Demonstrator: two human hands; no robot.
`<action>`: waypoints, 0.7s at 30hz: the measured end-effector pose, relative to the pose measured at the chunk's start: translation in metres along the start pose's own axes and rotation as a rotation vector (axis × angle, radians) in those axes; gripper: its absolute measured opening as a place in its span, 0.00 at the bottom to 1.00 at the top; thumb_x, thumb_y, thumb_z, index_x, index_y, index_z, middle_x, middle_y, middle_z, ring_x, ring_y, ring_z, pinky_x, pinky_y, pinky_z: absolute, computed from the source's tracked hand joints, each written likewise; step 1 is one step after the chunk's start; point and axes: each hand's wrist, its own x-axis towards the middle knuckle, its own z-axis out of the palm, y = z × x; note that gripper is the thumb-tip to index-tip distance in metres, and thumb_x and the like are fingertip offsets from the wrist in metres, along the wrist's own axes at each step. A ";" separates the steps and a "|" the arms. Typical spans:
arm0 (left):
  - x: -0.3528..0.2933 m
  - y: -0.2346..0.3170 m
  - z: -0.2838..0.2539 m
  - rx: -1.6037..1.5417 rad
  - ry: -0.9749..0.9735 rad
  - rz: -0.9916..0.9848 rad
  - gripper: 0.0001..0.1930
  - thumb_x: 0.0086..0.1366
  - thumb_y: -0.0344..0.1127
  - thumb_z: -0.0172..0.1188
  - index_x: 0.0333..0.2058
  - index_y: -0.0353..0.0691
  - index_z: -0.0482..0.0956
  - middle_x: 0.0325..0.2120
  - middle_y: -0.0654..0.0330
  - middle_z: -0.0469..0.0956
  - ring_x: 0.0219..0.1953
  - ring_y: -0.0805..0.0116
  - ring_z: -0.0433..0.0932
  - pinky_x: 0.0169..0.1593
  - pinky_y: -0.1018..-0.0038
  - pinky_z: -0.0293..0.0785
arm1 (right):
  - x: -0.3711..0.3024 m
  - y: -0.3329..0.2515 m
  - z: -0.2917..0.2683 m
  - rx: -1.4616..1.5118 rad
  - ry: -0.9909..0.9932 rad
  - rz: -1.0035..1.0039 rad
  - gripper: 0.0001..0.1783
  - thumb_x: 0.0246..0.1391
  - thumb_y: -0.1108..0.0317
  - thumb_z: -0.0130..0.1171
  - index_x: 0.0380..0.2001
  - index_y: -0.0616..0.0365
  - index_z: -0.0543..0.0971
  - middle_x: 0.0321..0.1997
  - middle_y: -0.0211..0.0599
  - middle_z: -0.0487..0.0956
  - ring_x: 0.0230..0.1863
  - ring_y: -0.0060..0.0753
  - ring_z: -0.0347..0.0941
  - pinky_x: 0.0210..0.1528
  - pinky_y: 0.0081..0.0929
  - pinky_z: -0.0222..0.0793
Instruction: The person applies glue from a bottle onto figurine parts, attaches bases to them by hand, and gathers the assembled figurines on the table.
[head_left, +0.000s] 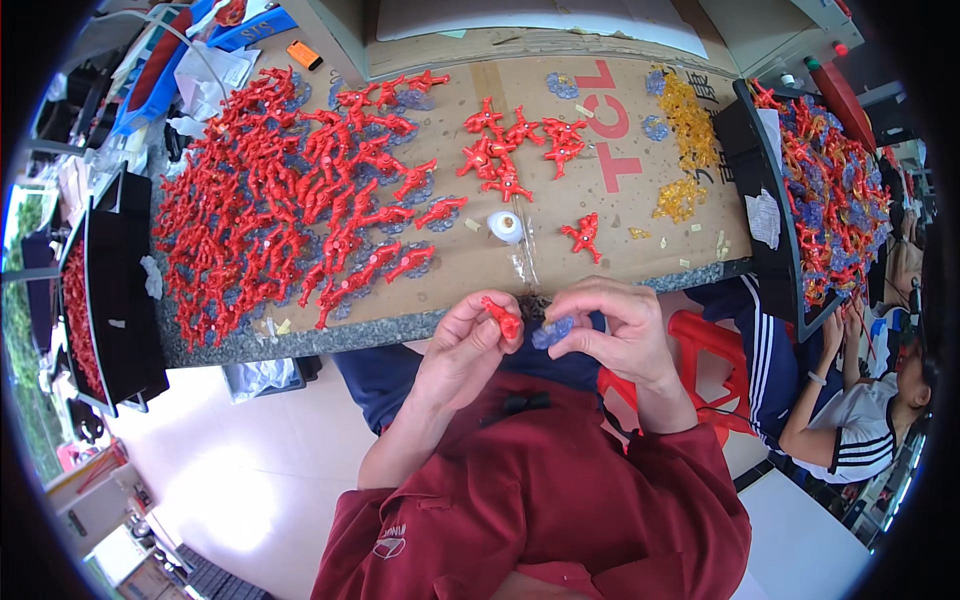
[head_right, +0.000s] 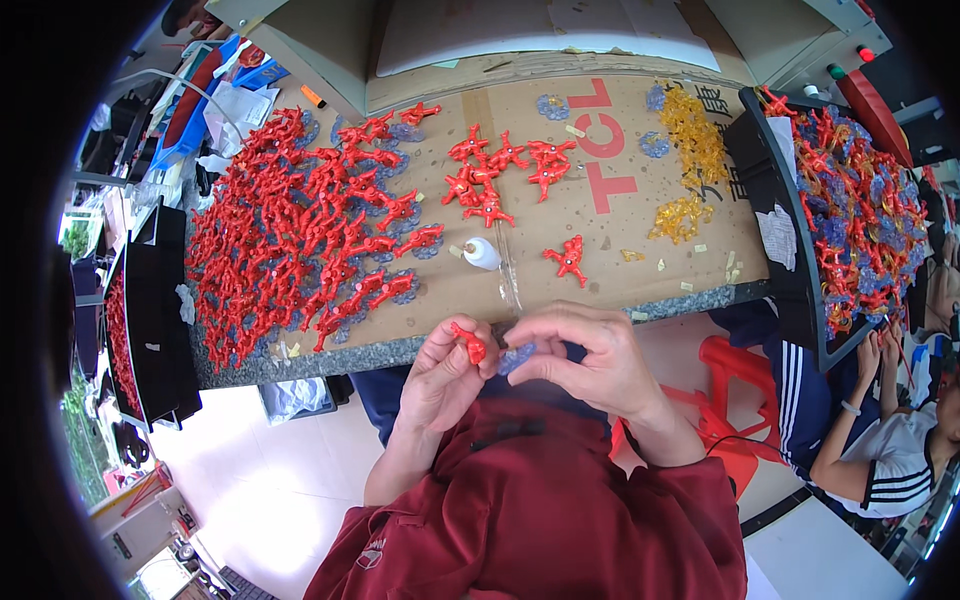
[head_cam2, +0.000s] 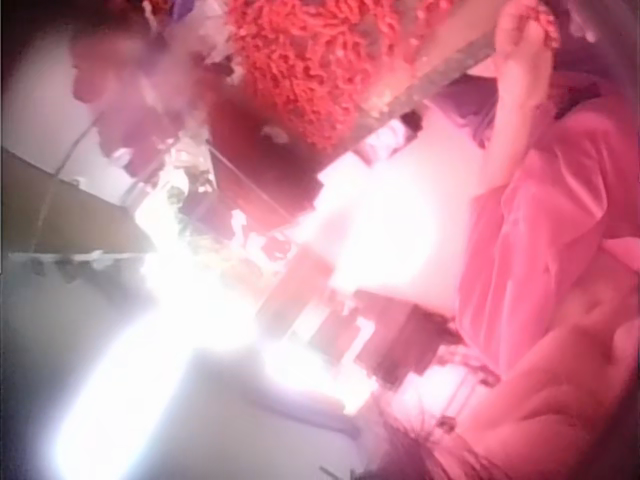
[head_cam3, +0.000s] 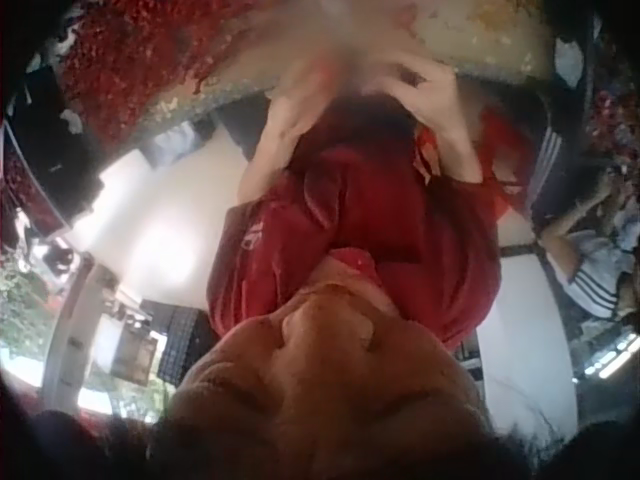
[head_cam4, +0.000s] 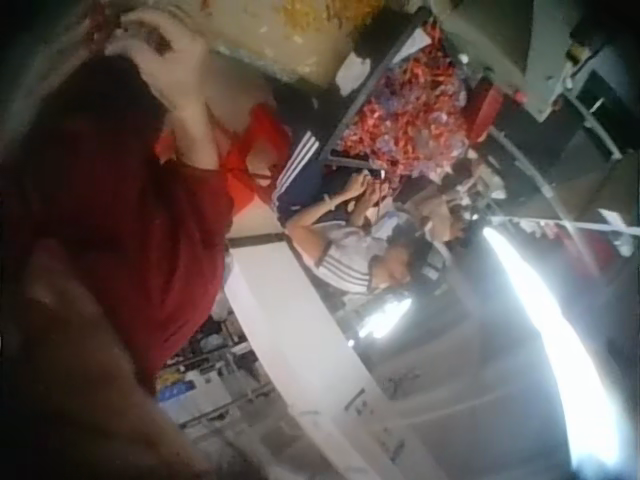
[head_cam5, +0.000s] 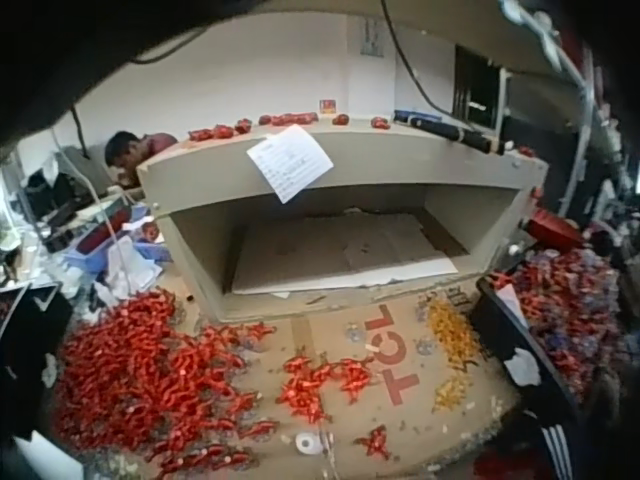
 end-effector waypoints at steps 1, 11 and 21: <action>0.000 0.000 -0.002 -0.001 0.004 0.001 0.13 0.61 0.32 0.53 0.45 0.38 0.70 0.38 0.61 0.71 0.36 0.74 0.68 0.39 0.78 0.64 | -0.002 0.002 0.001 0.024 -0.009 -0.059 0.17 0.37 0.80 0.64 0.36 0.61 0.78 0.32 0.36 0.77 0.29 0.22 0.75 0.31 0.19 0.71; -0.001 -0.001 0.000 0.224 -0.027 0.142 0.11 0.61 0.28 0.52 0.43 0.36 0.71 0.39 0.59 0.70 0.41 0.72 0.70 0.46 0.75 0.67 | -0.006 0.013 0.021 0.128 0.055 -0.117 0.15 0.40 0.80 0.62 0.36 0.61 0.79 0.32 0.37 0.78 0.31 0.27 0.75 0.32 0.19 0.71; -0.002 0.004 0.000 0.327 -0.010 0.156 0.10 0.59 0.25 0.53 0.40 0.35 0.74 0.40 0.57 0.70 0.43 0.70 0.70 0.48 0.72 0.68 | -0.008 0.016 0.021 0.131 0.041 -0.105 0.16 0.40 0.80 0.61 0.37 0.61 0.78 0.32 0.38 0.78 0.31 0.28 0.76 0.32 0.20 0.71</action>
